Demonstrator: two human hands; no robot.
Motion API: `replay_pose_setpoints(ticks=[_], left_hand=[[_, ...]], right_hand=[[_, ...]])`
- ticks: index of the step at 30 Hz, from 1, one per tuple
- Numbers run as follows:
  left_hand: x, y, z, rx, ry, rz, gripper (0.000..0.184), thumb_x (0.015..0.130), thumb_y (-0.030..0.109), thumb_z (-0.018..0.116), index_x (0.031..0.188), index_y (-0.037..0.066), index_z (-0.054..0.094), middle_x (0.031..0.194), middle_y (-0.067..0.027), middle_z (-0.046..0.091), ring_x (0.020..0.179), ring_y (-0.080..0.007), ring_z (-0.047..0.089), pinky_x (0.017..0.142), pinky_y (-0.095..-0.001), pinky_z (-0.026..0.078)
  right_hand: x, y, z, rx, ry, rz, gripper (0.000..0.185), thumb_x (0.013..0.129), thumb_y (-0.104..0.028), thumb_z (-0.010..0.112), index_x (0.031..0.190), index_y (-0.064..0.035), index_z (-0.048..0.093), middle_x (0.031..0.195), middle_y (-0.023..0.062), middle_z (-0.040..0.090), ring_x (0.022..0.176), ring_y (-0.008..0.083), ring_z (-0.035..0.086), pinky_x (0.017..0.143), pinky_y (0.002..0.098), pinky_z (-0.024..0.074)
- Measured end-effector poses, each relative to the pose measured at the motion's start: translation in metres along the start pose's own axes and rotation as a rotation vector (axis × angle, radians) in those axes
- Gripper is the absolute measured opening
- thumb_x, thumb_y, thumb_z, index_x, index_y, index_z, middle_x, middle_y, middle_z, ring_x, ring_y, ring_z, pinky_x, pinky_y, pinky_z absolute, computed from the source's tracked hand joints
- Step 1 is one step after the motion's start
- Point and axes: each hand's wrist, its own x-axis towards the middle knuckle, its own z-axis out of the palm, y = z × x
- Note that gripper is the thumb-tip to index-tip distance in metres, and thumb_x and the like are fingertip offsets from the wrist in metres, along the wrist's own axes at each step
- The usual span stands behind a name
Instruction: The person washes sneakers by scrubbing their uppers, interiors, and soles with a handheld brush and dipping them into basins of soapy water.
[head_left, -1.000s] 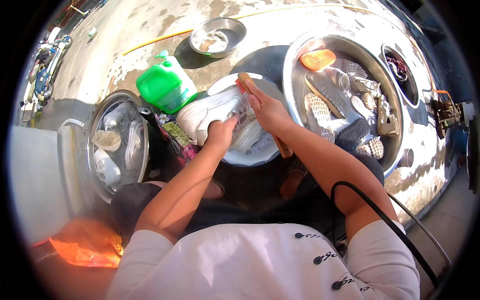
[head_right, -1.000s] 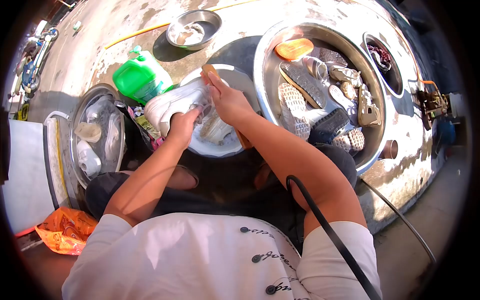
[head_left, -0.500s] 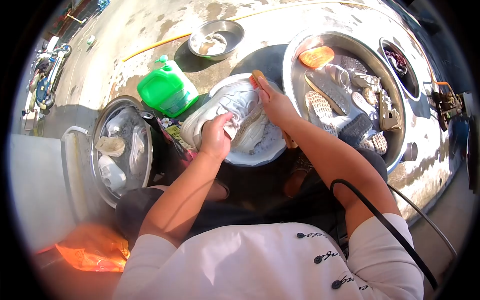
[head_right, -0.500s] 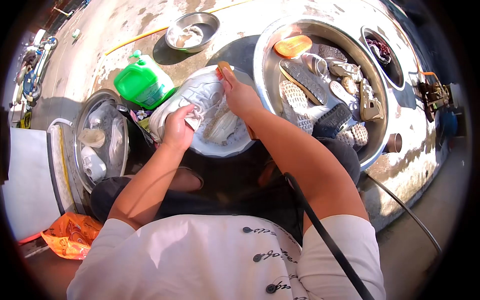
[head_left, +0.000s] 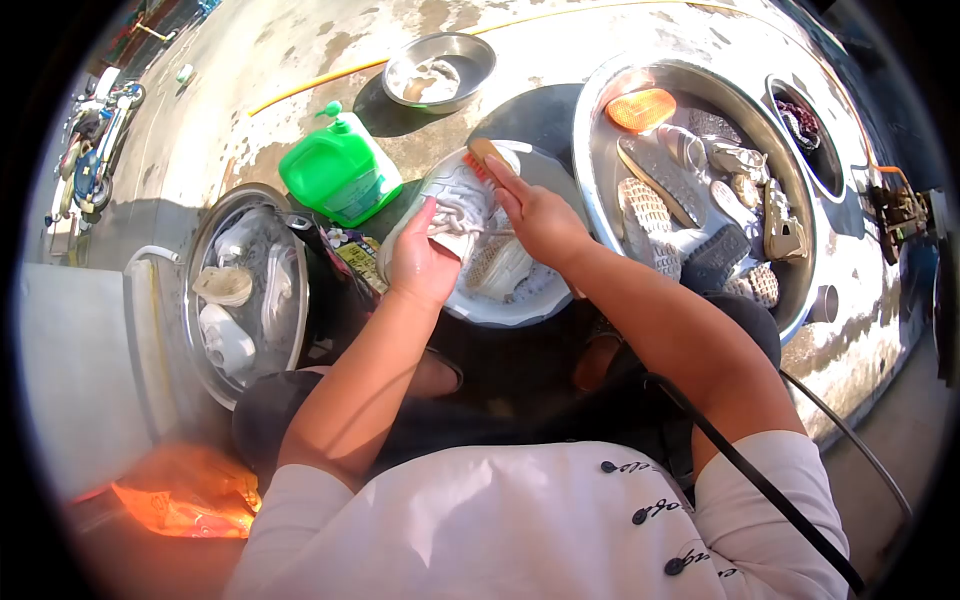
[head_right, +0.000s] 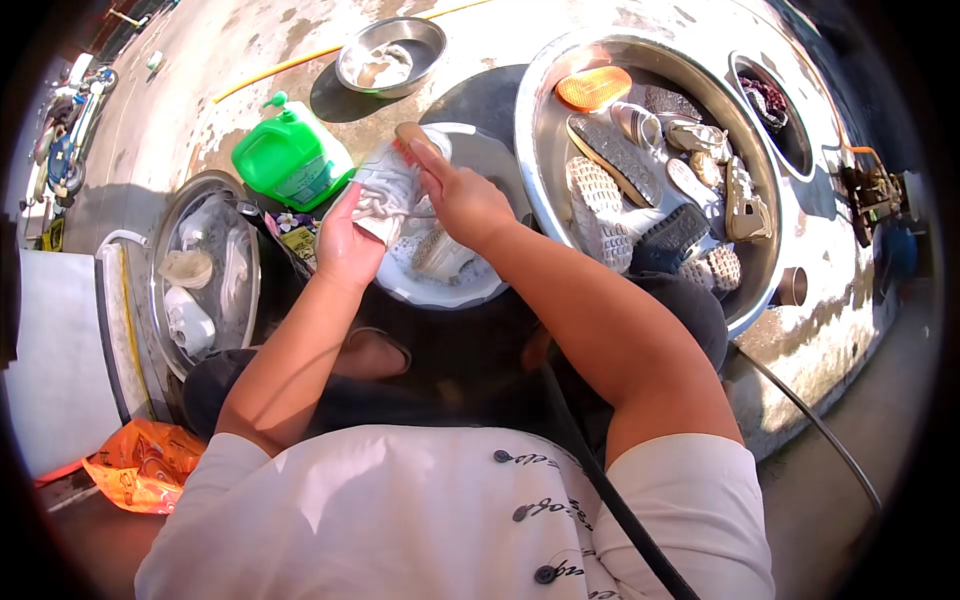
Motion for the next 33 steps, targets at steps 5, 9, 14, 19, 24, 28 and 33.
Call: replay_pose_setpoints(ticks=[5, 9, 14, 19, 24, 28, 33], left_hand=[[0.003, 0.001, -0.002, -0.038, 0.005, 0.029, 0.037, 0.101, 0.021, 0.048, 0.130, -0.001, 0.049, 0.125, -0.0153, 0.057, 0.117, -0.0294, 0.055, 0.105, -0.0445, 0.042], [0.001, 0.001, 0.002, -0.007, 0.068, 0.006, 0.037, 0.102, 0.025, 0.046, 0.129, 0.000, 0.050, 0.123, -0.0143, 0.059, 0.115, -0.0290, 0.056, 0.103, -0.0441, 0.043], [-0.002, 0.007, 0.003, -0.037, 0.028, 0.010, 0.039, 0.103, 0.027, 0.043, 0.128, -0.002, 0.050, 0.125, -0.0152, 0.058, 0.115, -0.0300, 0.056, 0.103, -0.0451, 0.043], [-0.008, 0.001, 0.016, -0.059, 0.076, -0.042, 0.043, 0.104, 0.031, 0.041, 0.131, -0.002, 0.047, 0.131, -0.0178, 0.055, 0.121, -0.0332, 0.053, 0.107, -0.0478, 0.040], [-0.009, -0.001, 0.001, -0.063, -0.144, -0.142, 0.048, 0.102, 0.035, 0.044, 0.130, -0.004, 0.048, 0.129, -0.0184, 0.056, 0.123, -0.0332, 0.052, 0.108, -0.0477, 0.039], [-0.011, -0.008, 0.018, 0.247, -0.243, -0.147, 0.038, 0.095, 0.022, 0.058, 0.130, 0.007, 0.051, 0.121, -0.0076, 0.059, 0.110, -0.0204, 0.059, 0.096, -0.0382, 0.049], [-0.014, -0.021, 0.021, 0.282, -0.103, -0.054, 0.035, 0.093, 0.011, 0.061, 0.125, 0.002, 0.053, 0.119, -0.0112, 0.060, 0.108, -0.0230, 0.060, 0.097, -0.0406, 0.047]], right_hand=[[-0.019, -0.006, 0.026, -0.032, 0.083, -0.357, 0.047, 0.103, -0.035, 0.037, 0.149, -0.0283, 0.032, 0.099, 0.0239, 0.067, 0.089, 0.0424, 0.065, 0.078, 0.0513, 0.0496], [0.008, 0.003, -0.015, -0.030, 0.009, 0.088, 0.048, 0.102, -0.030, 0.044, 0.148, -0.0267, 0.035, 0.098, 0.0293, 0.065, 0.093, 0.0454, 0.063, 0.086, 0.0494, 0.0475], [-0.020, -0.015, 0.015, 0.126, 0.025, -0.347, 0.047, 0.102, -0.027, 0.046, 0.149, -0.0250, 0.036, 0.111, 0.0270, 0.063, 0.108, 0.0415, 0.060, 0.091, 0.0446, 0.0450], [0.021, 0.020, -0.022, -0.088, 0.206, -0.029, 0.059, 0.099, -0.034, 0.051, 0.151, -0.0158, 0.031, 0.104, 0.0228, 0.065, 0.096, 0.0367, 0.063, 0.087, 0.0396, 0.0473], [0.030, 0.011, -0.045, 0.443, 0.321, 0.018, 0.084, 0.086, -0.039, 0.071, 0.151, -0.0103, 0.028, 0.090, 0.0069, 0.060, 0.076, 0.0155, 0.057, 0.067, 0.0276, 0.0480], [0.030, 0.004, -0.051, 0.467, 0.325, 0.049, 0.085, 0.084, -0.033, 0.075, 0.151, -0.0109, 0.030, 0.085, 0.0026, 0.057, 0.069, 0.0103, 0.053, 0.056, 0.0239, 0.0446], [0.038, 0.011, -0.045, 0.203, 0.423, -0.080, 0.068, 0.093, -0.032, 0.064, 0.151, -0.0181, 0.033, 0.088, 0.0145, 0.062, 0.076, 0.0267, 0.062, 0.068, 0.0364, 0.0496]])
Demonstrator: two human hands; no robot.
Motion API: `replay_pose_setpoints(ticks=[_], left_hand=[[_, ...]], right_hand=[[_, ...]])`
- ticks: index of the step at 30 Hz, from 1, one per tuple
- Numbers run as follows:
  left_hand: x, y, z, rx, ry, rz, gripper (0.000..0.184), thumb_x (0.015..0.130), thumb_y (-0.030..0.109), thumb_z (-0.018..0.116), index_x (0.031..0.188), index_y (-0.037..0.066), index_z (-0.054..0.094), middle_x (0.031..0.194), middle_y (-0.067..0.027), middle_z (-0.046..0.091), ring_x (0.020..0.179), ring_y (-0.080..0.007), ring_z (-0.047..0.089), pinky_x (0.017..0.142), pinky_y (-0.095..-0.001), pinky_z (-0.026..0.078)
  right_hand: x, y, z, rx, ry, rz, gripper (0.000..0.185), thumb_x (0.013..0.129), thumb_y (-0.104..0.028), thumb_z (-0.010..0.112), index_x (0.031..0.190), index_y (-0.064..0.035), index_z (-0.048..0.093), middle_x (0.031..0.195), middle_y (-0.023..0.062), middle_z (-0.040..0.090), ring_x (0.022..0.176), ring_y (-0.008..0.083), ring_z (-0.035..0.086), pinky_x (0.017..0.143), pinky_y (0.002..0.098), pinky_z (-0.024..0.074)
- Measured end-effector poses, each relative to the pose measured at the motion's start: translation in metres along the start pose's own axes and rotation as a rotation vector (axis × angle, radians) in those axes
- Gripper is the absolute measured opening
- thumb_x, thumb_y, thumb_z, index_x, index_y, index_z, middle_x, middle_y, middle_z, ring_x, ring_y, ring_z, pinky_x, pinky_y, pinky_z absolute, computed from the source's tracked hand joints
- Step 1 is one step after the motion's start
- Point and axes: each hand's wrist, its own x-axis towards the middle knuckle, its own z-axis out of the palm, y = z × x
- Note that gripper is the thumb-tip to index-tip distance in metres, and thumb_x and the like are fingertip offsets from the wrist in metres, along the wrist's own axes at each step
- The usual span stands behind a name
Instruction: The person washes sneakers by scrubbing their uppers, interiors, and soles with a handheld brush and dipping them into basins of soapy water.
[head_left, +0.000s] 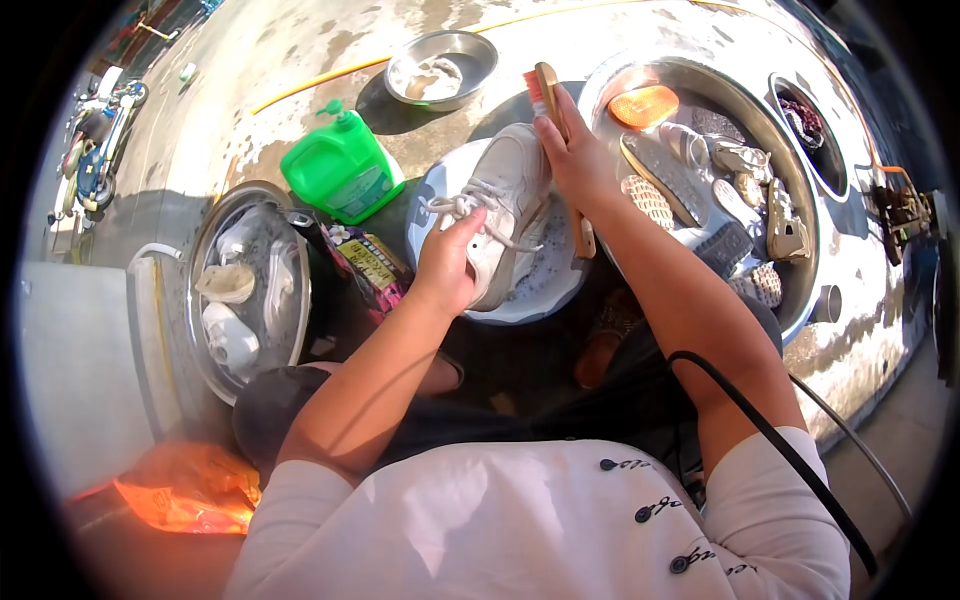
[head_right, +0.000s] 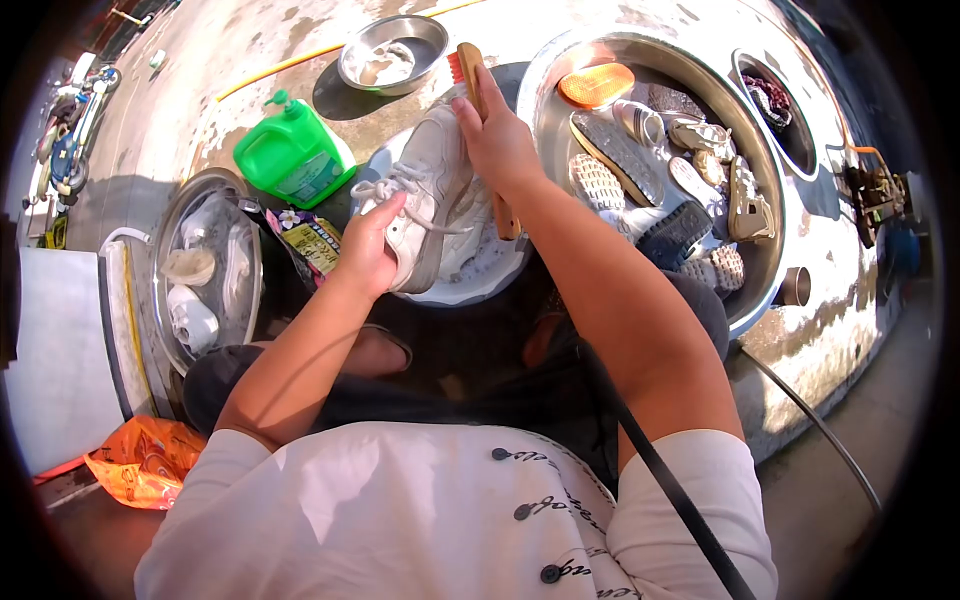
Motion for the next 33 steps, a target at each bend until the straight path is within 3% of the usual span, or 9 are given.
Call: replay_pose_setpoints(ticks=[4, 8, 12, 16, 20, 22, 23, 28, 33], left_hand=[[0.009, 0.009, -0.009, -0.065, 0.152, 0.026, 0.030, 0.096, 0.012, 0.053, 0.123, -0.001, 0.054, 0.119, -0.0138, 0.061, 0.110, -0.0270, 0.060, 0.098, -0.0424, 0.047], [0.012, 0.015, -0.031, 0.002, 0.265, 0.059, 0.026, 0.092, 0.008, 0.051, 0.116, -0.001, 0.057, 0.109, -0.0117, 0.063, 0.104, -0.0246, 0.060, 0.094, -0.0397, 0.047], [0.016, -0.007, -0.027, 0.000, 0.197, 0.010, 0.033, 0.088, 0.004, 0.055, 0.120, -0.002, 0.055, 0.114, -0.0164, 0.062, 0.106, -0.0298, 0.061, 0.098, -0.0426, 0.047], [0.008, 0.008, -0.024, 0.068, 0.329, 0.033, 0.031, 0.086, 0.007, 0.056, 0.116, -0.002, 0.056, 0.111, -0.0142, 0.062, 0.104, -0.0296, 0.061, 0.095, -0.0427, 0.049], [0.021, 0.005, -0.031, 0.015, 0.257, 0.009, 0.013, 0.081, 0.002, 0.059, 0.094, 0.002, 0.061, 0.089, -0.0076, 0.061, 0.085, -0.0212, 0.061, 0.079, -0.0356, 0.051], [0.022, 0.005, -0.038, -0.011, 0.278, -0.025, 0.016, 0.081, 0.001, 0.059, 0.096, 0.001, 0.061, 0.091, -0.0075, 0.061, 0.086, -0.0208, 0.061, 0.080, -0.0350, 0.051], [0.017, 0.010, -0.032, 0.095, 0.317, 0.036, 0.031, 0.085, 0.007, 0.054, 0.115, 0.000, 0.058, 0.112, -0.0131, 0.063, 0.103, -0.0266, 0.062, 0.092, -0.0408, 0.049], [0.027, 0.008, -0.054, 0.284, 0.234, 0.128, 0.031, 0.081, 0.003, 0.057, 0.111, -0.001, 0.059, 0.108, -0.0120, 0.063, 0.097, -0.0259, 0.063, 0.089, -0.0379, 0.051], [0.016, 0.019, -0.027, -0.022, 0.335, 0.038, 0.035, 0.082, 0.011, 0.051, 0.114, -0.001, 0.058, 0.111, -0.0160, 0.064, 0.100, -0.0320, 0.064, 0.095, -0.0472, 0.050]], right_hand=[[-0.051, -0.009, 0.016, -0.218, -0.280, -0.139, 0.053, 0.101, -0.030, 0.050, 0.151, -0.0246, 0.032, 0.095, 0.0293, 0.062, 0.091, 0.0458, 0.062, 0.085, 0.0447, 0.0475], [-0.096, -0.020, 0.028, -0.088, -0.467, -0.254, 0.048, 0.101, -0.029, 0.047, 0.148, -0.0229, 0.037, 0.091, 0.0275, 0.064, 0.087, 0.0453, 0.062, 0.082, 0.0448, 0.0482], [-0.043, -0.020, 0.005, -0.316, -0.385, 0.132, 0.049, 0.101, -0.030, 0.048, 0.148, -0.0222, 0.038, 0.102, 0.0255, 0.065, 0.097, 0.0429, 0.062, 0.087, 0.0435, 0.0478], [-0.094, -0.027, 0.029, -0.191, -0.538, -0.174, 0.049, 0.100, -0.030, 0.049, 0.148, -0.0235, 0.038, 0.106, 0.0262, 0.064, 0.100, 0.0426, 0.061, 0.088, 0.0439, 0.0467], [-0.041, -0.017, 0.009, -0.243, -0.408, 0.134, 0.050, 0.099, -0.030, 0.052, 0.147, -0.0223, 0.039, 0.103, 0.0247, 0.065, 0.095, 0.0424, 0.062, 0.086, 0.0443, 0.0467], [-0.064, -0.016, 0.016, -0.228, -0.417, -0.124, 0.051, 0.099, -0.030, 0.052, 0.147, -0.0211, 0.039, 0.098, 0.0236, 0.066, 0.090, 0.0424, 0.063, 0.085, 0.0429, 0.0471], [-0.088, -0.025, 0.026, -0.117, -0.440, -0.268, 0.051, 0.099, -0.029, 0.052, 0.148, -0.0220, 0.038, 0.093, 0.0235, 0.067, 0.087, 0.0432, 0.063, 0.086, 0.0420, 0.0470], [-0.033, -0.010, 0.007, -0.194, -0.362, 0.083, 0.050, 0.101, -0.033, 0.047, 0.148, -0.0231, 0.037, 0.104, 0.0271, 0.065, 0.095, 0.0442, 0.062, 0.083, 0.0461, 0.0485], [-0.071, -0.026, 0.022, -0.259, -0.510, -0.092, 0.050, 0.100, -0.032, 0.049, 0.149, -0.0263, 0.036, 0.100, 0.0252, 0.066, 0.097, 0.0436, 0.062, 0.086, 0.0438, 0.0477]])
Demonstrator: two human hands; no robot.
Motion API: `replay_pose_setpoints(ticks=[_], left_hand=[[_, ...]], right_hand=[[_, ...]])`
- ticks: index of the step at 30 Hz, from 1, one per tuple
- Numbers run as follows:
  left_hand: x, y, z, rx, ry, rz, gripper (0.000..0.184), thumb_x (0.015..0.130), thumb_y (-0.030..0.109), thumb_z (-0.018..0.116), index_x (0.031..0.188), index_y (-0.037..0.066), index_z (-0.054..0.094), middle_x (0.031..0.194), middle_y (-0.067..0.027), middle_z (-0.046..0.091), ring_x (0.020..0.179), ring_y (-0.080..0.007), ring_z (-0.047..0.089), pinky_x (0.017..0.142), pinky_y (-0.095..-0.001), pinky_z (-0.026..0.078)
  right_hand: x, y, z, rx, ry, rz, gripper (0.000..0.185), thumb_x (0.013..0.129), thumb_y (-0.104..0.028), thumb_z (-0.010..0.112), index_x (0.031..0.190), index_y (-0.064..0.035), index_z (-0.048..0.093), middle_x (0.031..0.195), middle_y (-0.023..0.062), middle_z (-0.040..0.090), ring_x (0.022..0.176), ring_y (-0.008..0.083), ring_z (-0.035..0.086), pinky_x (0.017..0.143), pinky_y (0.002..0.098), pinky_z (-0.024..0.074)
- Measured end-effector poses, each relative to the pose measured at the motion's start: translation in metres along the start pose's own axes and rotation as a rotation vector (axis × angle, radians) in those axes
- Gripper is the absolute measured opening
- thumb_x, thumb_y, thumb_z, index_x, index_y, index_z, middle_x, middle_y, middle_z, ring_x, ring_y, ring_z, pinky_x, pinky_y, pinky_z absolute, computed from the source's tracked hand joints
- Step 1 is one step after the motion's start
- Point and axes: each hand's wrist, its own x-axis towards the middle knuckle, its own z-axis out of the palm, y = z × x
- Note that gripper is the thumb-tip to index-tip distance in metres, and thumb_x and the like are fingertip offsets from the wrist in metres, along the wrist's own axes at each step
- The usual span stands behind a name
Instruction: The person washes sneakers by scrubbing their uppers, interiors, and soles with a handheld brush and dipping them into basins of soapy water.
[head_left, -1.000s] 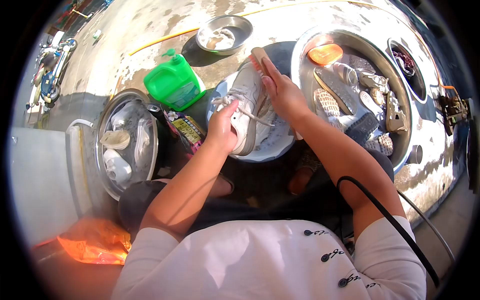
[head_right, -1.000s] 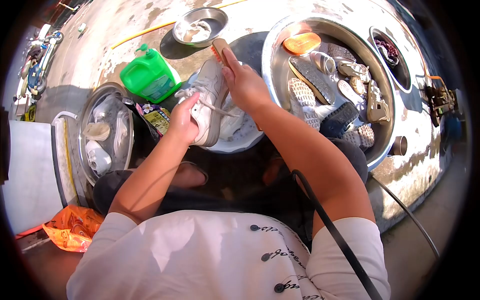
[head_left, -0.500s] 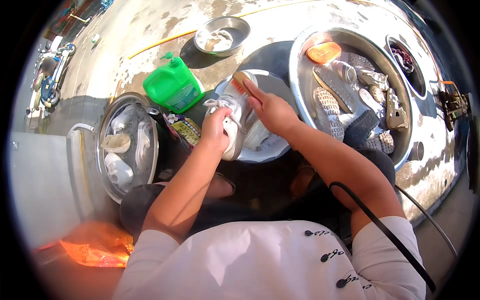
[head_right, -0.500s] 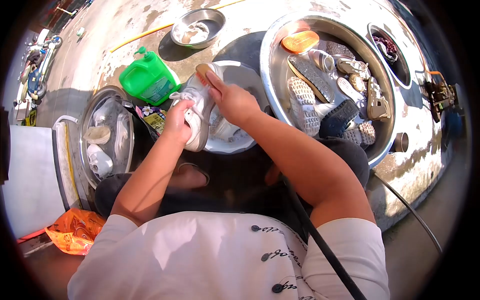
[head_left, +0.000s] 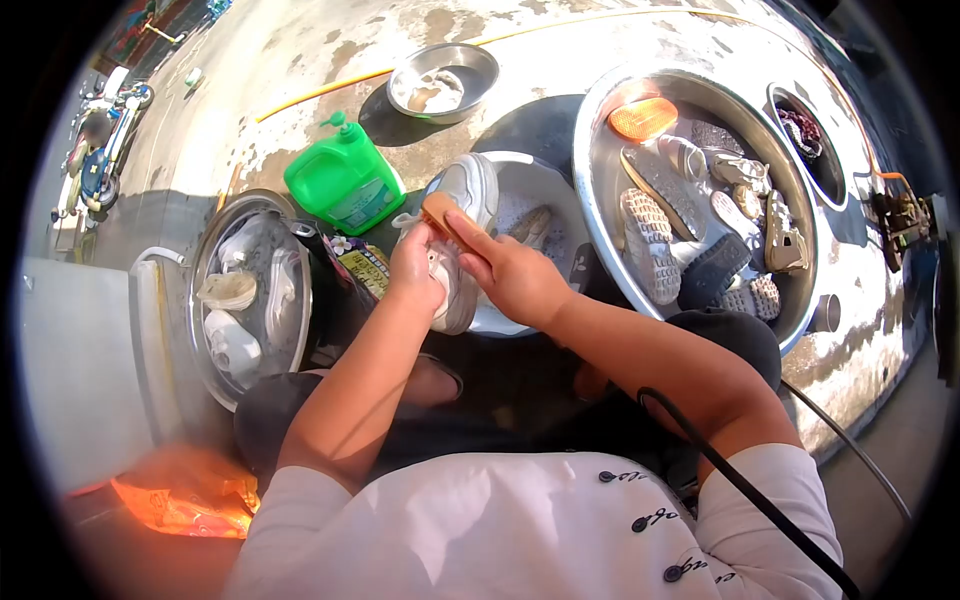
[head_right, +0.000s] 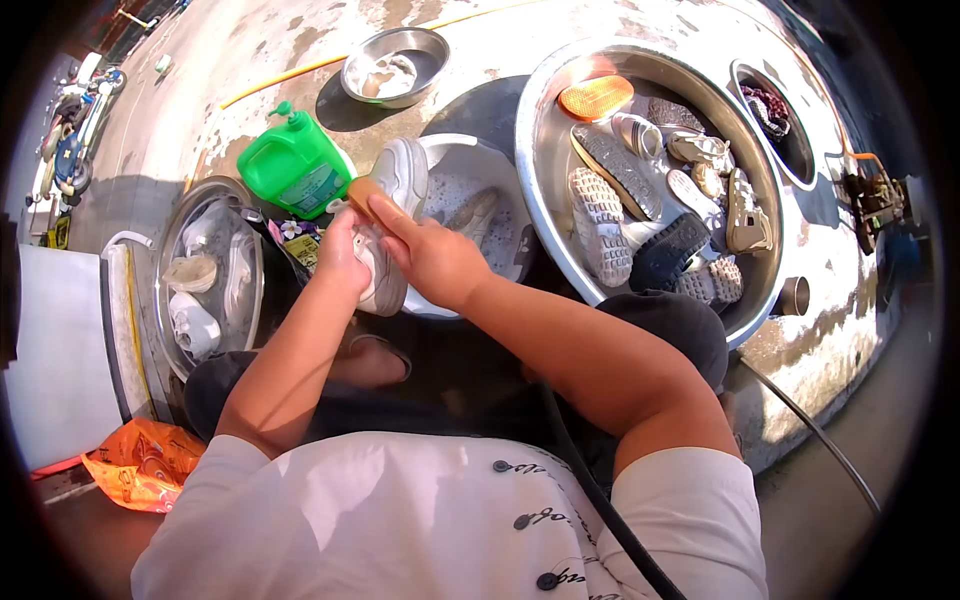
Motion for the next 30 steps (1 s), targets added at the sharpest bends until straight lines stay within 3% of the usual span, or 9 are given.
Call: replay_pose_setpoints(ticks=[3, 6, 11, 12, 16, 22, 23, 26, 30], left_hand=[[0.001, 0.004, 0.007, -0.082, 0.017, -0.150, 0.041, 0.081, 0.014, 0.052, 0.116, -0.005, 0.057, 0.113, -0.0220, 0.063, 0.105, -0.0399, 0.062, 0.101, -0.0547, 0.045], [-0.011, 0.014, 0.025, -0.148, 0.049, -0.067, 0.040, 0.081, 0.014, 0.051, 0.115, -0.007, 0.057, 0.115, -0.0229, 0.063, 0.106, -0.0408, 0.061, 0.101, -0.0550, 0.045], [0.019, 0.052, 0.021, -0.287, 0.100, 0.083, 0.036, 0.084, 0.016, 0.050, 0.112, -0.004, 0.059, 0.113, -0.0205, 0.064, 0.107, -0.0388, 0.061, 0.103, -0.0544, 0.044], [0.016, 0.051, 0.019, -0.318, 0.063, 0.040, 0.033, 0.089, 0.018, 0.050, 0.114, -0.001, 0.060, 0.113, -0.0179, 0.065, 0.107, -0.0364, 0.062, 0.101, -0.0524, 0.045], [0.015, 0.020, 0.017, -0.156, -0.032, -0.004, 0.028, 0.099, 0.023, 0.047, 0.113, 0.003, 0.061, 0.110, -0.0122, 0.066, 0.102, -0.0311, 0.063, 0.096, -0.0479, 0.048], [0.010, -0.006, 0.021, -0.163, -0.170, -0.221, 0.035, 0.100, 0.027, 0.043, 0.119, 0.004, 0.060, 0.115, -0.0140, 0.065, 0.104, -0.0298, 0.063, 0.096, -0.0462, 0.048], [0.013, 0.001, 0.022, -0.162, -0.153, -0.167, 0.036, 0.100, 0.029, 0.043, 0.119, 0.004, 0.060, 0.115, -0.0142, 0.065, 0.105, -0.0301, 0.063, 0.096, -0.0461, 0.048], [0.013, 0.020, 0.025, -0.149, -0.182, -0.104, 0.036, 0.100, 0.031, 0.043, 0.118, 0.005, 0.060, 0.113, -0.0134, 0.065, 0.104, -0.0303, 0.062, 0.096, -0.0465, 0.048], [0.018, -0.014, 0.026, -0.162, -0.360, -0.239, 0.035, 0.100, 0.028, 0.043, 0.121, 0.004, 0.058, 0.116, -0.0135, 0.065, 0.106, -0.0288, 0.063, 0.097, -0.0454, 0.048]], right_hand=[[0.015, 0.024, -0.011, 0.048, 0.128, 0.154, 0.051, 0.101, -0.029, 0.048, 0.150, -0.0237, 0.034, 0.101, 0.0248, 0.066, 0.099, 0.0421, 0.063, 0.089, 0.0400, 0.0472], [-0.016, 0.013, 0.007, 0.324, 0.114, 0.190, 0.051, 0.103, -0.027, 0.043, 0.152, -0.0214, 0.030, 0.129, 0.0265, 0.056, 0.121, 0.0395, 0.055, 0.100, 0.0354, 0.0415], [-0.041, 0.003, 0.019, 0.634, 0.168, -0.083, 0.052, 0.104, -0.017, 0.044, 0.152, -0.0070, 0.027, 0.152, 0.0147, 0.038, 0.137, 0.0218, 0.039, 0.110, 0.0285, 0.0303], [-0.040, 0.008, 0.018, 0.493, 0.187, -0.170, 0.053, 0.102, -0.019, 0.048, 0.152, -0.0154, 0.031, 0.136, 0.0151, 0.053, 0.124, 0.0271, 0.053, 0.103, 0.0308, 0.0396], [-0.021, 0.000, 0.010, 0.042, 0.066, 0.000, 0.051, 0.099, -0.025, 0.053, 0.148, -0.0319, 0.039, 0.093, 0.0157, 0.055, 0.085, 0.0356, 0.059, 0.079, 0.0409, 0.0470], [0.016, 0.014, -0.013, 0.193, 0.316, -0.054, 0.045, 0.099, -0.031, 0.051, 0.144, -0.0338, 0.044, 0.097, 0.0166, 0.060, 0.086, 0.0372, 0.062, 0.077, 0.0431, 0.0491], [-0.006, 0.005, -0.006, 0.170, 0.165, -0.134, 0.050, 0.098, -0.020, 0.055, 0.146, -0.0234, 0.043, 0.095, 0.0164, 0.057, 0.090, 0.0343, 0.059, 0.083, 0.0378, 0.0467], [-0.037, -0.003, 0.019, 0.076, 0.022, -0.145, 0.052, 0.097, -0.023, 0.056, 0.147, -0.0330, 0.042, 0.092, 0.0140, 0.055, 0.088, 0.0328, 0.059, 0.083, 0.0377, 0.0480], [0.011, 0.014, -0.026, 0.055, 0.369, -0.090, 0.047, 0.097, -0.031, 0.054, 0.142, -0.0413, 0.044, 0.096, 0.0157, 0.058, 0.082, 0.0363, 0.062, 0.076, 0.0426, 0.0509]])
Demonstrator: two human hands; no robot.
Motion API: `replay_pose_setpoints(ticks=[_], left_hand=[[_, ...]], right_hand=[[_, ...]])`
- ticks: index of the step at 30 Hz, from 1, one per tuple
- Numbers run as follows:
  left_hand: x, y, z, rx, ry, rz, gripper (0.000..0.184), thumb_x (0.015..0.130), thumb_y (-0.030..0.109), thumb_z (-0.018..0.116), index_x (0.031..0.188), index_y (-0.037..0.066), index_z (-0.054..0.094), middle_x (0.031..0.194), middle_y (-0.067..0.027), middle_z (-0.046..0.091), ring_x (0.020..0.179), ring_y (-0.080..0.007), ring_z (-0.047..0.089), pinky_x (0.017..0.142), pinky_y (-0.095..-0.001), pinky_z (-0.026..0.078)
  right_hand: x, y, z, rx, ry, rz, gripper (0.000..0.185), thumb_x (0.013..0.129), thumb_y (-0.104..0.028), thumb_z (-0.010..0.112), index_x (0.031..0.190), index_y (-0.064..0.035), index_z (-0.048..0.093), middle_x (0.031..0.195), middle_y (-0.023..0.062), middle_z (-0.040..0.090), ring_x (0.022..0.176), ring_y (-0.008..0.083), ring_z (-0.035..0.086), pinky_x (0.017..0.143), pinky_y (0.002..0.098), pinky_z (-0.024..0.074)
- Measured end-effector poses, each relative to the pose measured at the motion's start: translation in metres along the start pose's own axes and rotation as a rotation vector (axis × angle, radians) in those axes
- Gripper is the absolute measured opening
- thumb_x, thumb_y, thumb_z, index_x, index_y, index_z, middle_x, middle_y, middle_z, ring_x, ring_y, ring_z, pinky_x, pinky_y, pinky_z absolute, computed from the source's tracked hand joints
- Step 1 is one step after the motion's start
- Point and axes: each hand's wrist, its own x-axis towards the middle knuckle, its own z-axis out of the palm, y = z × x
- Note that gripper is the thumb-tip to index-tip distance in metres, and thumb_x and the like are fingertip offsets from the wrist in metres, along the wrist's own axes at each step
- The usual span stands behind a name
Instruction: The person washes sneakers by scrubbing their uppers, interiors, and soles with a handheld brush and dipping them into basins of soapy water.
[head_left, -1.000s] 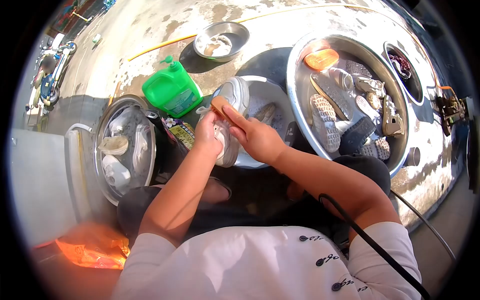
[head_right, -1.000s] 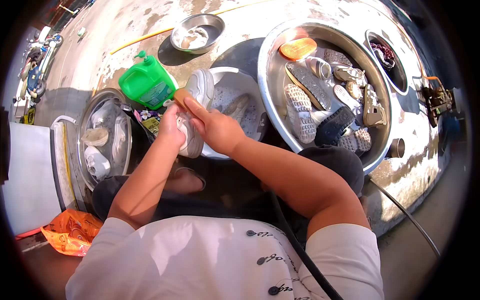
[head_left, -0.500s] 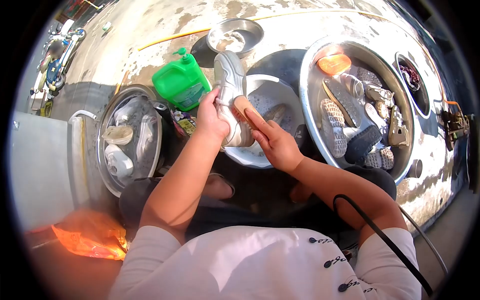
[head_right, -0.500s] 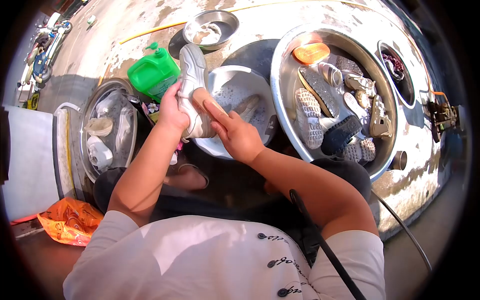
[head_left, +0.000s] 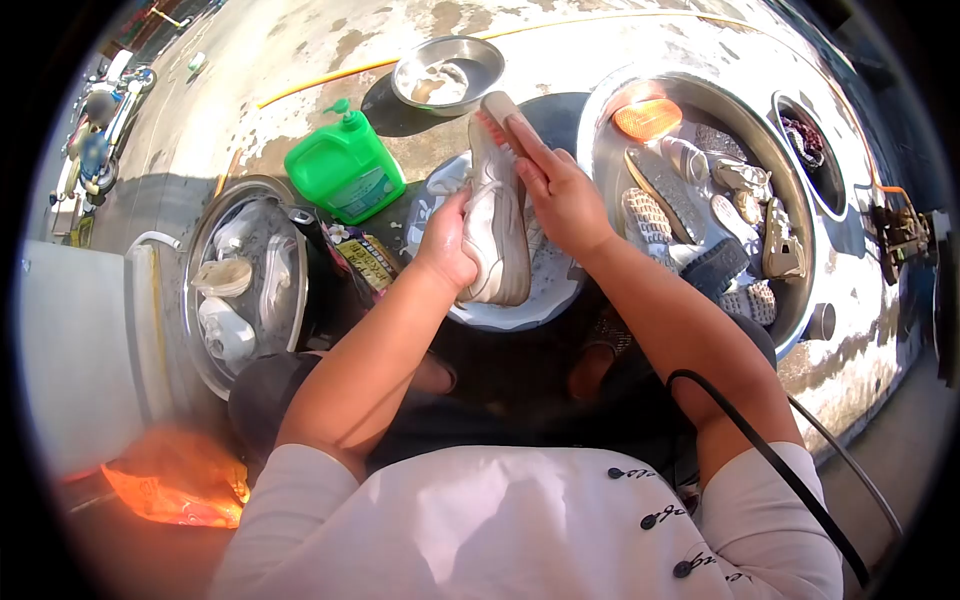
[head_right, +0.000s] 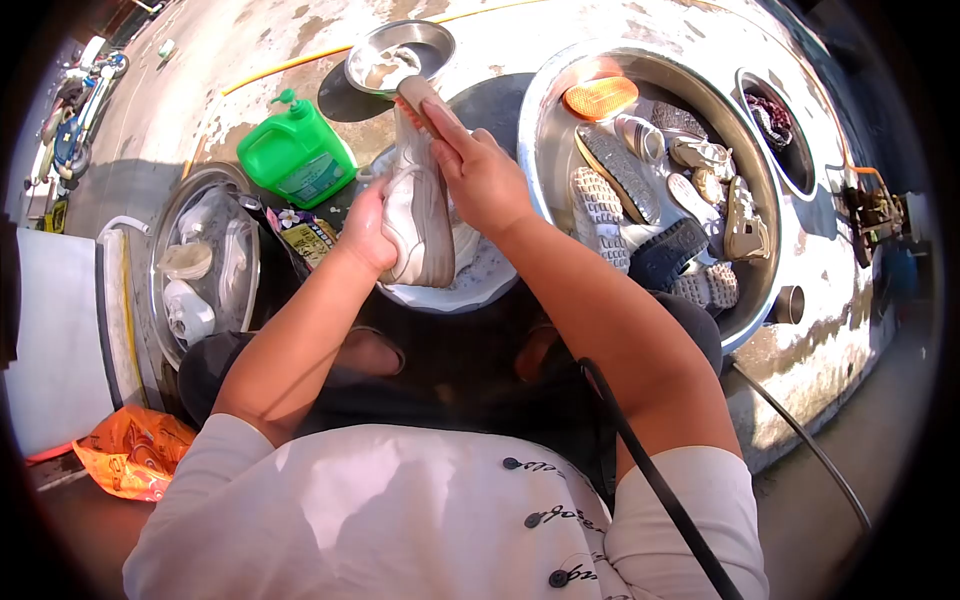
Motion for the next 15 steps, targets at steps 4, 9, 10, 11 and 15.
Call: replay_pose_setpoints(ticks=[4, 9, 10, 11, 15], left_hand=[[-0.003, 0.008, 0.003, 0.071, 0.152, 0.021, 0.036, 0.100, 0.026, 0.041, 0.122, 0.004, 0.058, 0.117, -0.0138, 0.065, 0.105, -0.0290, 0.063, 0.096, -0.0452, 0.049], [-0.006, 0.001, -0.001, 0.167, 0.080, 0.028, 0.036, 0.100, 0.026, 0.045, 0.124, 0.003, 0.057, 0.119, -0.0147, 0.064, 0.107, -0.0285, 0.063, 0.096, -0.0445, 0.050], [-0.002, -0.003, 0.010, 0.223, 0.043, 0.042, 0.038, 0.100, 0.027, 0.046, 0.127, 0.003, 0.056, 0.121, -0.0144, 0.064, 0.109, -0.0277, 0.063, 0.097, -0.0445, 0.049], [-0.004, -0.007, 0.013, 0.223, 0.032, 0.041, 0.038, 0.100, 0.027, 0.046, 0.127, 0.003, 0.056, 0.121, -0.0144, 0.064, 0.109, -0.0277, 0.063, 0.097, -0.0445, 0.049], [-0.002, 0.002, 0.004, 0.239, 0.180, 0.139, 0.035, 0.100, 0.026, 0.046, 0.127, 0.004, 0.055, 0.119, -0.0128, 0.064, 0.106, -0.0251, 0.064, 0.092, -0.0422, 0.052]], right_hand=[[-0.034, -0.003, 0.012, 0.067, -0.107, -0.064, 0.050, 0.096, -0.024, 0.057, 0.143, -0.0372, 0.045, 0.093, 0.0150, 0.056, 0.083, 0.0344, 0.061, 0.079, 0.0403, 0.0497], [0.003, -0.003, -0.007, 0.015, 0.002, 0.034, 0.049, 0.099, -0.023, 0.052, 0.146, -0.0307, 0.042, 0.095, 0.0144, 0.057, 0.082, 0.0329, 0.061, 0.080, 0.0383, 0.0493], [0.014, 0.003, -0.012, 0.088, 0.007, 0.083, 0.050, 0.099, -0.022, 0.052, 0.146, -0.0292, 0.042, 0.099, 0.0161, 0.058, 0.086, 0.0333, 0.061, 0.082, 0.0377, 0.0489], [0.020, 0.008, -0.015, 0.162, 0.007, 0.128, 0.050, 0.099, -0.021, 0.053, 0.147, -0.0278, 0.042, 0.103, 0.0179, 0.059, 0.090, 0.0336, 0.061, 0.084, 0.0372, 0.0485], [-0.041, -0.017, 0.014, 0.063, -0.263, -0.048, 0.052, 0.097, -0.023, 0.056, 0.147, -0.0294, 0.041, 0.101, 0.0185, 0.058, 0.097, 0.0365, 0.060, 0.088, 0.0384, 0.0468]])
